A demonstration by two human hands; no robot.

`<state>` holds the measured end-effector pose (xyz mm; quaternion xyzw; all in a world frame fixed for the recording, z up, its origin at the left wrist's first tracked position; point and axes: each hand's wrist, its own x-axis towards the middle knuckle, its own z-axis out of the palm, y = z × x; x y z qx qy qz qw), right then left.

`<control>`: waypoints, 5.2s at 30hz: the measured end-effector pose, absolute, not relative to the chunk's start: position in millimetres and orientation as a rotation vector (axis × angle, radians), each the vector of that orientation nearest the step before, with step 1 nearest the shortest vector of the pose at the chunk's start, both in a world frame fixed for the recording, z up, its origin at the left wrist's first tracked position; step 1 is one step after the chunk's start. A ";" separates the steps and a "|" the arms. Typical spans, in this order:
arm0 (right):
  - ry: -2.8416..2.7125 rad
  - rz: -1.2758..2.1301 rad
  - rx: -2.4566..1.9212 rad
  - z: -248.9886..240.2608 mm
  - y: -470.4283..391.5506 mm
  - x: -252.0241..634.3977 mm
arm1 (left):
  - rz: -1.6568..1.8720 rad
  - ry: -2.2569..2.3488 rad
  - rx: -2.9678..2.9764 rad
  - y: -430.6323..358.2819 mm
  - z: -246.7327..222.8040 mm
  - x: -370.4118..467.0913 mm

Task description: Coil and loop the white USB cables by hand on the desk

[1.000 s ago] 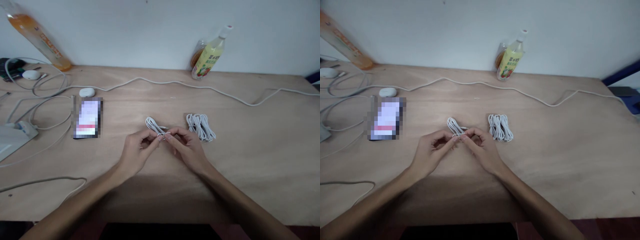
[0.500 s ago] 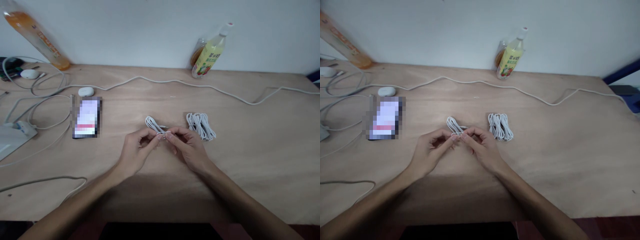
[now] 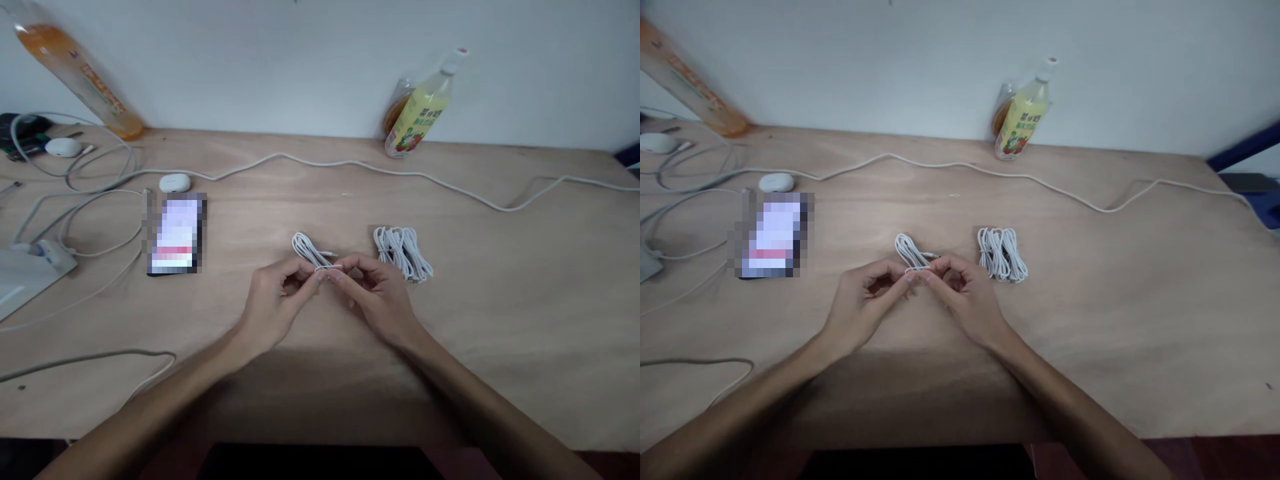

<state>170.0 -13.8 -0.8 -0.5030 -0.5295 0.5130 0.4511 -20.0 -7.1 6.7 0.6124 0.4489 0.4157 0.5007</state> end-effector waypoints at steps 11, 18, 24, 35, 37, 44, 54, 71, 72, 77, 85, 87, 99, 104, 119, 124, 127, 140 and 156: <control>-1.374 1.118 -1.306 -1.7 -17.9 166.8 | 0.986 1.116 1.480 -11.3 8.1 -19.6; -1.389 1.026 -1.291 -1.3 -18.0 166.8 | 0.980 1.119 1.405 -10.9 6.3 -19.0; -1.362 1.096 -1.315 0.5 -16.0 169.3 | 0.963 1.097 1.359 -7.2 6.8 -20.4; -1.234 1.228 -1.304 1.1 -15.2 170.4 | 0.867 1.046 1.423 -7.0 8.8 -21.1; -1.229 1.270 -1.309 2.7 -15.3 170.6 | 0.825 1.011 1.437 -7.6 9.3 -21.3; -1.185 1.156 -1.425 5.5 -12.0 176.2 | 0.821 1.101 1.577 -7.6 7.3 -23.3; -1.543 0.891 -1.724 0.8 -10.7 185.5 | 0.893 1.143 2.422 8.3 -14.5 -38.4; -1.521 0.795 -1.754 -9.0 -7.6 178.7 | 0.782 1.312 2.209 2.2 -4.0 -31.9; -1.518 0.801 -1.751 -9.0 -7.2 178.6 | 0.784 1.306 2.210 1.5 -4.9 -31.4; -1.529 0.791 -1.757 -8.9 -6.0 179.0 | 0.781 1.295 2.327 -4.6 -8.2 -28.2; -1.548 0.757 -1.789 -9.2 -6.4 178.6 | 0.824 1.272 2.531 -7.3 -10.4 -28.0; -1.543 0.732 -1.784 -8.9 -6.4 178.2 | 0.805 1.262 2.569 -7.4 -10.6 -29.1; -1.539 0.903 -1.569 -2.1 -18.1 170.4 | 0.970 1.031 1.221 0.2 2.4 -21.6; -1.356 1.275 -1.419 -4.7 -21.0 165.6 | 1.006 0.886 0.830 0.4 3.0 -18.1; -0.969 1.508 -1.122 -8.7 -13.6 164.8 | 1.000 0.694 0.697 0.3 9.1 -14.9; -0.832 1.590 -1.117 -4.0 -13.8 163.5 | 0.956 0.721 0.674 -0.2 8.1 -15.0; -0.732 1.621 -1.127 2.4 -14.1 161.5 | 0.978 0.766 0.612 -0.3 6.8 -15.4; -0.647 1.662 -1.188 9.9 -10.4 167.3 | 0.823 0.618 0.490 6.7 14.1 -23.6; -0.796 1.637 -1.194 4.2 -6.0 169.8 | 0.810 0.698 0.604 6.0 10.6 -23.9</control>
